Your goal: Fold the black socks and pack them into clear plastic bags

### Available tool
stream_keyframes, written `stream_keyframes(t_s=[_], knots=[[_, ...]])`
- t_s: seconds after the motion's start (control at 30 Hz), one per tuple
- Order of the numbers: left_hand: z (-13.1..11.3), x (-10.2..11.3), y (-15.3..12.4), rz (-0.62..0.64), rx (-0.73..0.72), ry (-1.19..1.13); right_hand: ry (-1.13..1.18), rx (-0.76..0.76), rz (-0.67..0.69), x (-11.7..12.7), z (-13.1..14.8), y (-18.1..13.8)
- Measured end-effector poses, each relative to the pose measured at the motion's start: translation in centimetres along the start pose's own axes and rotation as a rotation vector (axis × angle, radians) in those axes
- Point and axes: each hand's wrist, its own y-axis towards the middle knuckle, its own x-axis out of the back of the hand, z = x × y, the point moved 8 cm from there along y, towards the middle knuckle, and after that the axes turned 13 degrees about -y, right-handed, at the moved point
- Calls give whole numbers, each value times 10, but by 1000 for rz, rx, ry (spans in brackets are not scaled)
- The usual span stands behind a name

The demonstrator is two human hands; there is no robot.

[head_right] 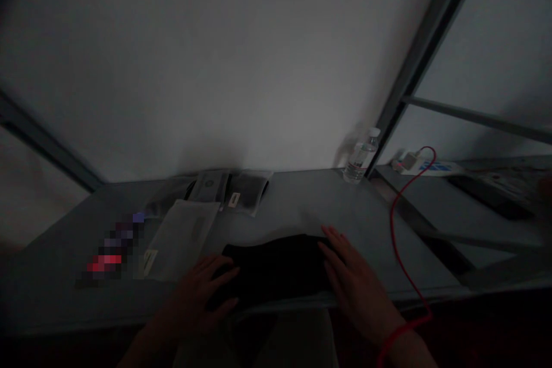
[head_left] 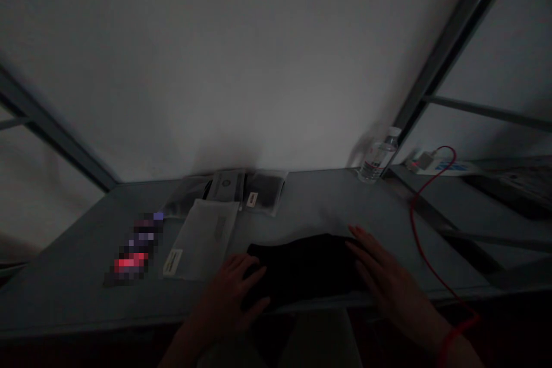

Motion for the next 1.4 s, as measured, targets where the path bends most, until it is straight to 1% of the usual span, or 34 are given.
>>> stream_keyframes(t_s=[0.03,0.13,0.2,0.3,0.37,0.5,0.57,0.63,0.73,0.77,0.8,0.87,0.9,0.93,1.03,1.07,1.13,1.2,1.23,1.33,1.4], knots=[[-1,-1,-3,-4,-8,4,-5,-34,28,-4,6,-1],[0,-5,-9,18,3,15,-52,-45,120,-27,21,-3],[-1,-8,-14,25,12,28,-92,-62,146,-43,20,-3],[-9,-12,-22,-23,-30,68,-125,-98,158,-59,15,3],[-18,-17,-29,-93,-106,104,-147,-95,153,-64,15,12],[-39,-42,-39,-279,-266,114,-199,-44,139,-74,25,43],[-47,-47,-39,-456,-285,58,-201,-15,135,-79,28,63],[-55,-55,-31,-526,-292,4,-161,54,129,-83,30,85],[-71,-72,-8,-404,-326,28,-18,221,102,-78,32,108],[-75,-77,-1,-358,-334,43,21,252,66,-71,30,111],[-77,-79,4,-344,-337,50,59,270,18,-61,29,110],[-79,-83,12,-354,-333,49,134,282,-88,-37,29,97],[-80,-87,14,-354,-333,49,186,284,-119,-26,32,86],[-80,-90,16,-358,-328,52,224,284,-112,-18,38,73],[-83,-102,19,-338,-303,77,190,267,136,-21,59,35],[-85,-105,19,-343,-293,88,168,273,195,-24,65,24],[-90,-106,20,-365,-274,110,139,235,244,-28,69,11],[-94,-103,19,-385,-274,112,147,210,263,-31,67,9],[-95,-101,19,-376,-284,103,162,214,272,-33,66,10],[-92,-94,19,-275,-335,67,202,258,297,-34,61,17],[-87,-87,18,-212,-366,46,210,279,290,-32,59,18]])
